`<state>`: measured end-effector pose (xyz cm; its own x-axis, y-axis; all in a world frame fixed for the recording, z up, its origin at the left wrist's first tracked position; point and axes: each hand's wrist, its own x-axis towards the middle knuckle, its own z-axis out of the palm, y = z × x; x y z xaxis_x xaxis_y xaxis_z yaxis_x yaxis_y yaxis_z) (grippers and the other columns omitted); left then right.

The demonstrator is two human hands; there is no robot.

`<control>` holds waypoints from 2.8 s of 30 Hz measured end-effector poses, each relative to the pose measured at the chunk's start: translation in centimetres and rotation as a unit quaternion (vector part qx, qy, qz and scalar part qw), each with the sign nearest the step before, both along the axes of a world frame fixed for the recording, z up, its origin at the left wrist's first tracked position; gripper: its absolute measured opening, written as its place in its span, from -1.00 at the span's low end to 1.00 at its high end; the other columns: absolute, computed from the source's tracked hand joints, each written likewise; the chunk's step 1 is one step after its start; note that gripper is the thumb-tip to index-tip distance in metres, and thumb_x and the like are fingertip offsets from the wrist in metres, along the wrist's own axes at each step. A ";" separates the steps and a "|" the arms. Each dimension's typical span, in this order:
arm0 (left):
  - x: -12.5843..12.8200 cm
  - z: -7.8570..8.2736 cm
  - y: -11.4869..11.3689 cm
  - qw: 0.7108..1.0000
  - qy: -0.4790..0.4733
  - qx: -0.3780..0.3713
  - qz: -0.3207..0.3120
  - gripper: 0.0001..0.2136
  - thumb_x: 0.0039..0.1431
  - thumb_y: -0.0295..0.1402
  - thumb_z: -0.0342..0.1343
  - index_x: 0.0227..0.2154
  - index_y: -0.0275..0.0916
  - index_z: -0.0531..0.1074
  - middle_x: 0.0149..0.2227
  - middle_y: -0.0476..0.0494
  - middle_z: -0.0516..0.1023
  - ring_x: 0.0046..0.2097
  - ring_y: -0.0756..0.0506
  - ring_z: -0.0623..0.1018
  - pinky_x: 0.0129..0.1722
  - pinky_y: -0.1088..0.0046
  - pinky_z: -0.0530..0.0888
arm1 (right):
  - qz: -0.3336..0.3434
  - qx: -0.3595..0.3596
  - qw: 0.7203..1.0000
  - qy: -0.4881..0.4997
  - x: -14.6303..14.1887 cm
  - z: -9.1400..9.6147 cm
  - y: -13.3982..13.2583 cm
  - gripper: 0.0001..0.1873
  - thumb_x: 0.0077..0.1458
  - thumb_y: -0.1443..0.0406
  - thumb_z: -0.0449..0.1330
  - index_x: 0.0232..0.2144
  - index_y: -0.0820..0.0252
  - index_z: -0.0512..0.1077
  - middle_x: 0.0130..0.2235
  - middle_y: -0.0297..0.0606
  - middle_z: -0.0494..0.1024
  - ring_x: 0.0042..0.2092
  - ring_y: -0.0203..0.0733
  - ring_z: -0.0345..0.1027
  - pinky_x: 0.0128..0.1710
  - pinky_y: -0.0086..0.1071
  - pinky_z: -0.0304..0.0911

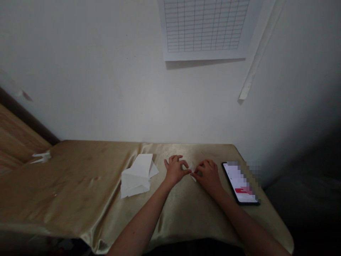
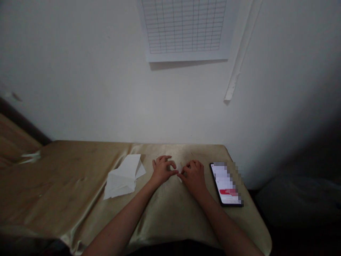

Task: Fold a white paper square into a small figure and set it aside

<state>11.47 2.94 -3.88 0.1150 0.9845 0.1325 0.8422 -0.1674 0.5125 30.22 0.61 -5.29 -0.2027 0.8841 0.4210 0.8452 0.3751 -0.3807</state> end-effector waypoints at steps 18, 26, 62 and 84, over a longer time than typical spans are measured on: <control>-0.1 -0.5 0.3 0.999 -0.031 -0.011 0.002 -0.89 -0.03 -0.21 0.42 -0.44 -0.02 0.62 0.18 0.02 0.47 0.31 -0.30 0.21 0.30 -0.31 -0.20 | 0.083 -0.065 0.994 -0.013 2.2 0.9 -0.1 -0.77 -0.02 0.12 0.42 -0.25 -0.07 0.59 -0.04 -0.26 0.51 0.15 0.06 0.20 0.20 0.01 0.02; 0.1 0.1 0.1 0.999 -0.044 -0.012 0.019 -0.96 0.06 -0.22 0.36 -0.40 0.03 0.64 0.15 0.04 0.50 0.29 -0.27 0.25 0.33 -0.25 -0.18 | 0.083 -0.091 0.992 -0.015 2.3 1.0 -0.1 -0.72 -0.03 0.10 0.43 -0.21 -0.12 0.59 0.00 -0.28 0.48 0.18 0.05 0.16 0.25 -0.02 -0.03; 1.6 -0.9 0.5 0.986 -0.124 0.068 0.094 -0.99 0.08 -0.23 0.34 -0.41 0.07 0.65 0.05 0.06 0.57 0.21 -0.21 0.36 0.34 -0.10 -0.06 | 0.083 -0.118 0.990 0.005 2.1 1.0 0.2 -0.67 -0.04 0.13 0.45 -0.15 -0.15 0.61 0.00 -0.24 0.46 0.16 0.03 0.17 0.24 -0.04 0.02; 1.4 -0.1 0.3 0.983 -0.148 0.050 0.095 -0.97 0.07 -0.29 0.33 -0.46 0.00 0.62 0.05 0.08 0.56 0.20 -0.20 0.39 0.33 -0.08 -0.01 | 0.097 -0.123 0.988 -0.010 2.3 0.8 0.5 -0.67 -0.01 0.12 0.43 -0.13 -0.17 0.61 0.02 -0.24 0.45 0.17 0.03 0.16 0.25 -0.03 0.03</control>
<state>12.88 3.27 -4.01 -0.1268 0.9651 0.2292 0.6802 -0.0836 0.7282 32.54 1.11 -4.53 -0.3848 0.9028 0.1923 0.7750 0.4292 -0.4640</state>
